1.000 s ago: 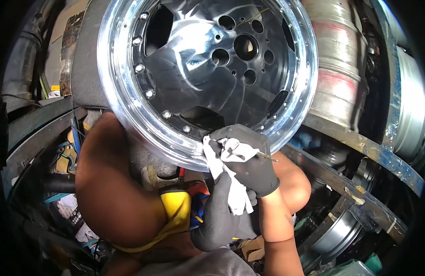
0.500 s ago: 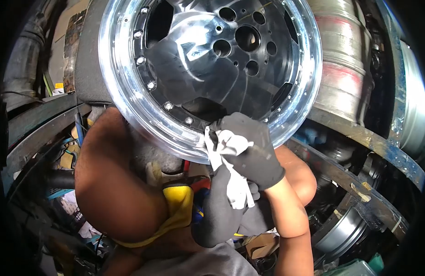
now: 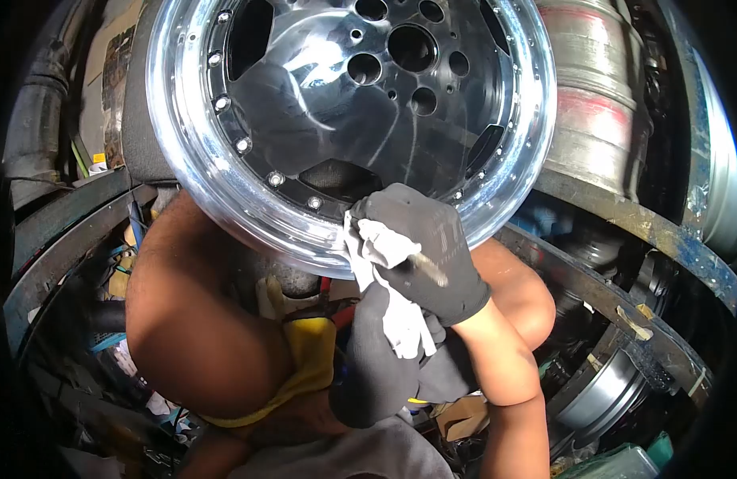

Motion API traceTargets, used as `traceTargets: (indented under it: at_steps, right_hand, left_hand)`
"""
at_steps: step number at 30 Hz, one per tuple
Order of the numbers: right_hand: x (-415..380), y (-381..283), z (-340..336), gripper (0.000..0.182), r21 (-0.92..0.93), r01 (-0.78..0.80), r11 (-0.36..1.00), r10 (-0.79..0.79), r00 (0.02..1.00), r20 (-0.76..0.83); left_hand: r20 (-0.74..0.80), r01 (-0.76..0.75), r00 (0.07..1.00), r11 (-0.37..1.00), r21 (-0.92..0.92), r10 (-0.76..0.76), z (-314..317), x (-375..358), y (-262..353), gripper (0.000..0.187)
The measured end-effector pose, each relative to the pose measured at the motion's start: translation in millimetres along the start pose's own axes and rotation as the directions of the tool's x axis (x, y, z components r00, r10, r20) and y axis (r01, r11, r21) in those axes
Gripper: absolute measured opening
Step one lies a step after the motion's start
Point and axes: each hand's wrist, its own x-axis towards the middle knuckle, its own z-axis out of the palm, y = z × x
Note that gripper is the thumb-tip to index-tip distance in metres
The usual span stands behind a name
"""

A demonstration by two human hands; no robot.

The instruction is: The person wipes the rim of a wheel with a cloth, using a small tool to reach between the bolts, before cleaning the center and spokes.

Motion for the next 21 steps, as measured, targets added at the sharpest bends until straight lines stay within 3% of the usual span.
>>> traceTargets:
  at_steps: [2,5,7,9,12,16,17,19,21]
  right_hand:
    - [-0.4,3.0,3.8,0.023,-0.065,0.062,0.996,-0.063,0.998,-0.012]
    - [-12.1,23.8,-5.4,0.021,0.087,0.045,0.995,-0.052,0.996,0.078]
    - [-29.5,21.7,-7.6,0.018,0.054,0.064,0.997,-0.055,0.988,-0.146]
    - [-43.0,21.1,-11.4,0.017,0.005,-0.011,1.0,0.012,0.962,-0.272]
    - [-47.5,8.8,-19.3,0.016,-0.083,-0.134,0.987,0.114,0.97,-0.215]
    - [-37.3,1.2,-12.9,0.02,0.176,-0.328,0.928,0.359,0.915,-0.183]
    - [-32.3,-0.5,-12.6,0.02,0.157,-0.273,0.949,0.307,0.914,-0.266]
    - [-34.7,-2.8,-11.7,0.023,0.244,-0.262,0.934,0.321,0.914,-0.248]
    - [-31.4,-2.9,-15.3,0.02,0.127,-0.16,0.979,0.183,0.963,-0.197]
  left_hand:
    - [-0.038,0.001,0.999,1.0,0.011,-0.001,1.2,-0.4,-3.5,0.077]
    - [-0.131,0.021,0.991,0.998,0.061,-0.013,1.9,-2.2,-9.6,0.077]
    - [-0.173,0.036,0.985,0.996,0.087,-0.021,1.0,-2.6,-12.8,0.077]
    - [-0.23,0.033,0.973,0.995,0.098,-0.01,-1.7,-5.0,-18.1,0.077]
    - [-0.284,0.04,0.959,0.991,0.13,-0.002,-3.1,-6.4,-23.9,0.077]
    - [-0.339,-0.012,0.938,0.986,0.166,0.069,-3.3,-5.9,-23.9,0.077]
    - [-0.354,-0.039,0.93,0.986,0.164,0.096,-4.5,-6.4,-19.0,0.077]
    - [-0.386,-0.097,0.909,0.981,0.168,0.156,-6.8,-9.4,-10.9,0.077]
    - [-0.416,-0.159,0.881,0.97,0.185,0.223,-10.3,-12.6,1.5,0.077]
